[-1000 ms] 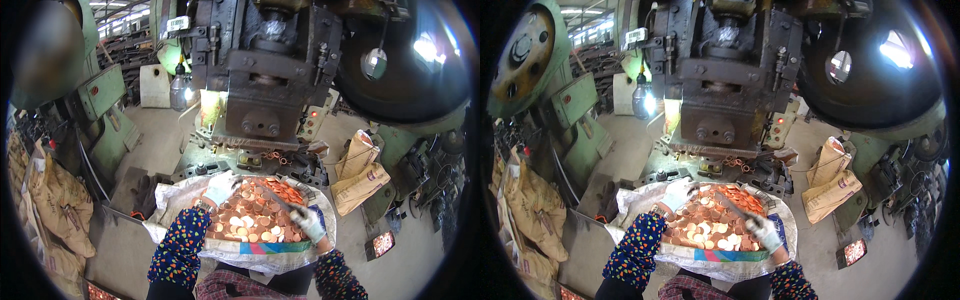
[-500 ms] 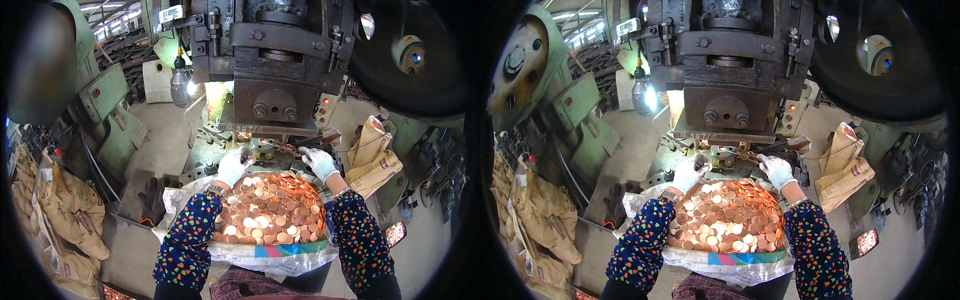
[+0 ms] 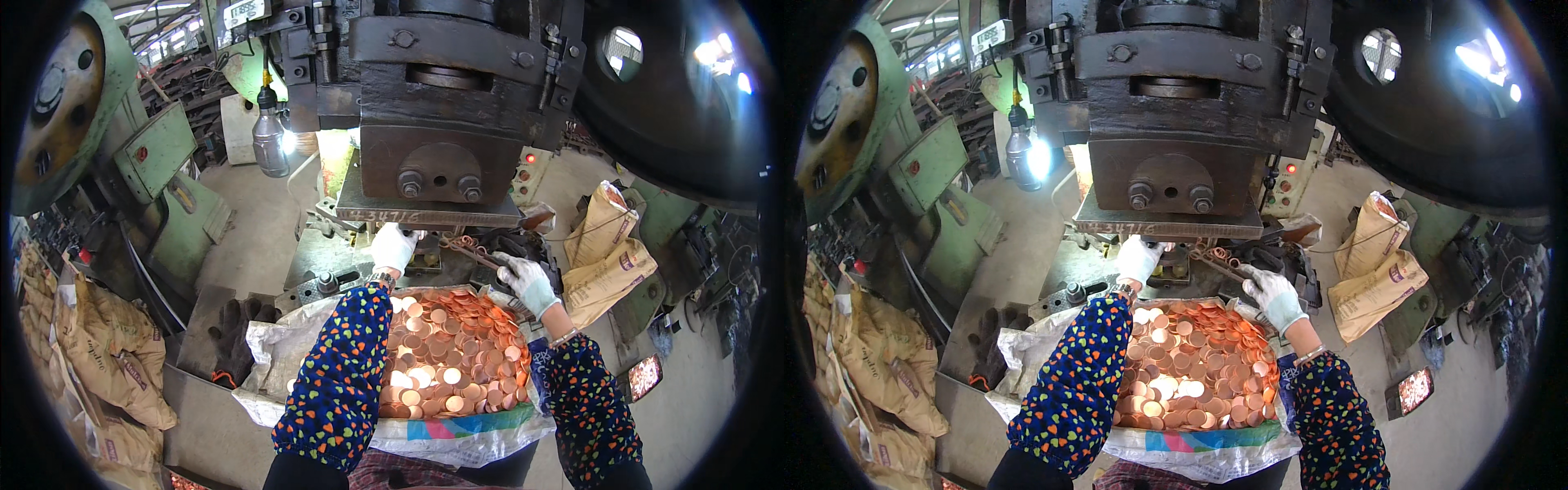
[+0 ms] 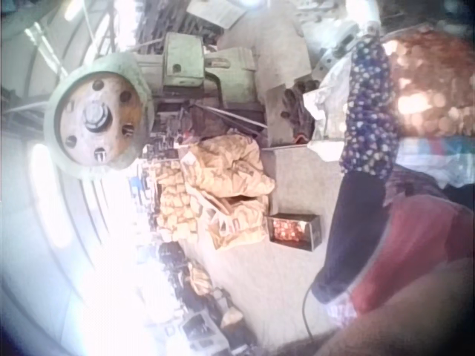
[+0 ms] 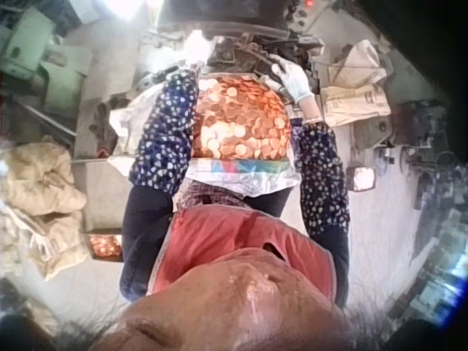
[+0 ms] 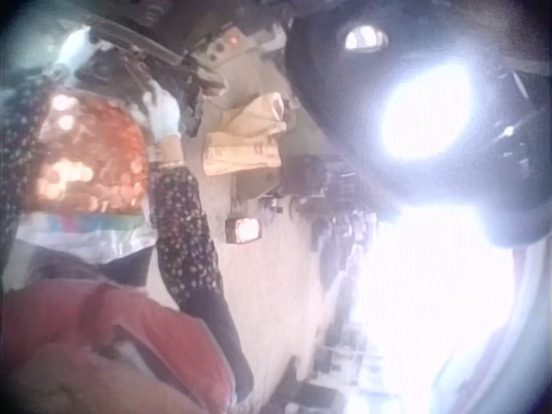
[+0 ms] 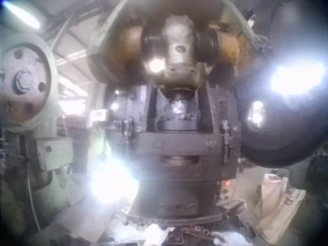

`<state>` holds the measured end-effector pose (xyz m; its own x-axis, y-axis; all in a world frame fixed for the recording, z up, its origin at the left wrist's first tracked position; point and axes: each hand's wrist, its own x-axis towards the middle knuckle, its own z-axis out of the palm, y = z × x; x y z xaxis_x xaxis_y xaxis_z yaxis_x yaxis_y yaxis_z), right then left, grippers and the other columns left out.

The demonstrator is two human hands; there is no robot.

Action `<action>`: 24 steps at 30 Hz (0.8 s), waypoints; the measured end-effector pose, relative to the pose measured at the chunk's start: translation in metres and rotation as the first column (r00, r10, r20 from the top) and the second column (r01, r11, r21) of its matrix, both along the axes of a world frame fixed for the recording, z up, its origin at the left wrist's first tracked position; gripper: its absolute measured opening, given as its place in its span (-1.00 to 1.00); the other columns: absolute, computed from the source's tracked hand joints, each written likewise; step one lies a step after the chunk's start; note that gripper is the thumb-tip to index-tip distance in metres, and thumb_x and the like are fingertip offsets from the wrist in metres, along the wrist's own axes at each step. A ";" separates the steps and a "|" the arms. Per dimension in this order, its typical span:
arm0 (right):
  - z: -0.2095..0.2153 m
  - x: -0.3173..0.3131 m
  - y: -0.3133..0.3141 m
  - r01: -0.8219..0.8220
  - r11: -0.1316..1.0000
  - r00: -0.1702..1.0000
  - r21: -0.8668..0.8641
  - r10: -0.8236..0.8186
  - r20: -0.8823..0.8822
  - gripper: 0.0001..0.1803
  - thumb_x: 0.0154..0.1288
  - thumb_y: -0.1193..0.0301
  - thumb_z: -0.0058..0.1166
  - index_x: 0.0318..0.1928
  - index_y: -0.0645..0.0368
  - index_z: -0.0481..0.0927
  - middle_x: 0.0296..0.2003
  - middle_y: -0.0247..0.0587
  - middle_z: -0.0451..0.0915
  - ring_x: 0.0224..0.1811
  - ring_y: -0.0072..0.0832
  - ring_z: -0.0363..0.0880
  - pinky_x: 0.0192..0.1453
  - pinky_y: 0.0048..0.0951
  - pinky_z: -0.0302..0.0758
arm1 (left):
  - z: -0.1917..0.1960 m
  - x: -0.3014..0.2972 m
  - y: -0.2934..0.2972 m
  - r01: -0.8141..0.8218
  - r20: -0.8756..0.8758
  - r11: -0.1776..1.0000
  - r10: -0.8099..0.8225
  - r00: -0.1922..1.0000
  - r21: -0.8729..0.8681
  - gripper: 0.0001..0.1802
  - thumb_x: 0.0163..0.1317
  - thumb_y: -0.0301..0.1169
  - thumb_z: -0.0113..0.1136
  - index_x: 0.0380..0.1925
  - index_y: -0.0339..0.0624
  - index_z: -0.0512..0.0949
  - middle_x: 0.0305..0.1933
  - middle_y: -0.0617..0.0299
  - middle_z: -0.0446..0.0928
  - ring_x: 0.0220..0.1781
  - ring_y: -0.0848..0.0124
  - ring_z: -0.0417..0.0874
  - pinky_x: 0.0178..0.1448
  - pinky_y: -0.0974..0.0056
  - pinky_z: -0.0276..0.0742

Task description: The person repeatedly picks copper discs from a large sack and places them into a press machine. The machine stamps each disc, and the person removes the finished ring and returns it to the sack. This cycle continues throughout the clip.

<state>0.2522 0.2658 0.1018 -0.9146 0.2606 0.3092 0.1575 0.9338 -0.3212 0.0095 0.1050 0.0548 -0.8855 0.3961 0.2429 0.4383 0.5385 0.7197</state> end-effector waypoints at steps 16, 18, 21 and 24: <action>0.005 0.010 -0.025 -0.057 0.996 0.994 0.075 0.049 0.101 -0.60 0.37 0.18 -0.15 0.14 0.02 0.44 -0.20 -0.02 0.60 -0.13 -0.13 0.56 -0.05 -0.16 0.48 | -0.011 0.017 -0.040 0.215 -0.343 0.947 -0.125 0.931 0.239 -0.80 0.15 -0.32 0.18 -0.27 -0.14 0.62 -0.27 0.07 0.57 -0.25 0.14 0.62 -0.14 0.18 0.53; 0.004 0.030 -0.037 -0.090 0.996 0.996 -0.014 0.090 0.001 -0.60 0.36 0.21 -0.12 0.14 0.05 0.44 -0.19 -0.01 0.60 -0.12 -0.13 0.56 -0.04 -0.17 0.48 | -0.010 0.025 -0.059 0.252 -0.303 0.951 -0.190 0.934 0.179 -0.81 0.15 -0.37 0.16 -0.26 -0.16 0.62 -0.27 0.06 0.60 -0.24 0.19 0.64 -0.11 0.21 0.53; -0.003 0.072 -0.061 -0.132 0.979 0.970 -0.152 0.096 -0.223 -0.57 0.34 0.26 -0.04 0.12 0.24 0.46 -0.22 -0.08 0.62 -0.20 -0.27 0.61 -0.07 -0.33 0.51 | -0.014 0.048 -0.078 0.457 -0.239 0.889 -0.451 0.860 -0.037 -0.76 0.18 -0.29 0.14 -0.23 -0.16 0.62 -0.25 0.11 0.61 -0.19 0.20 0.63 -0.07 0.24 0.53; -0.017 0.118 -0.090 0.068 0.673 0.991 -0.736 -0.132 -0.029 -0.52 0.35 0.24 0.00 0.15 0.29 0.44 -0.36 -0.28 0.56 -0.40 -0.61 0.52 -0.28 -0.54 0.48 | -0.015 0.076 -0.071 0.534 -0.255 0.788 -0.609 0.751 -0.308 -0.62 0.21 -0.11 0.08 -0.09 -0.10 0.57 -0.08 0.20 0.53 -0.05 0.25 0.58 0.01 0.24 0.51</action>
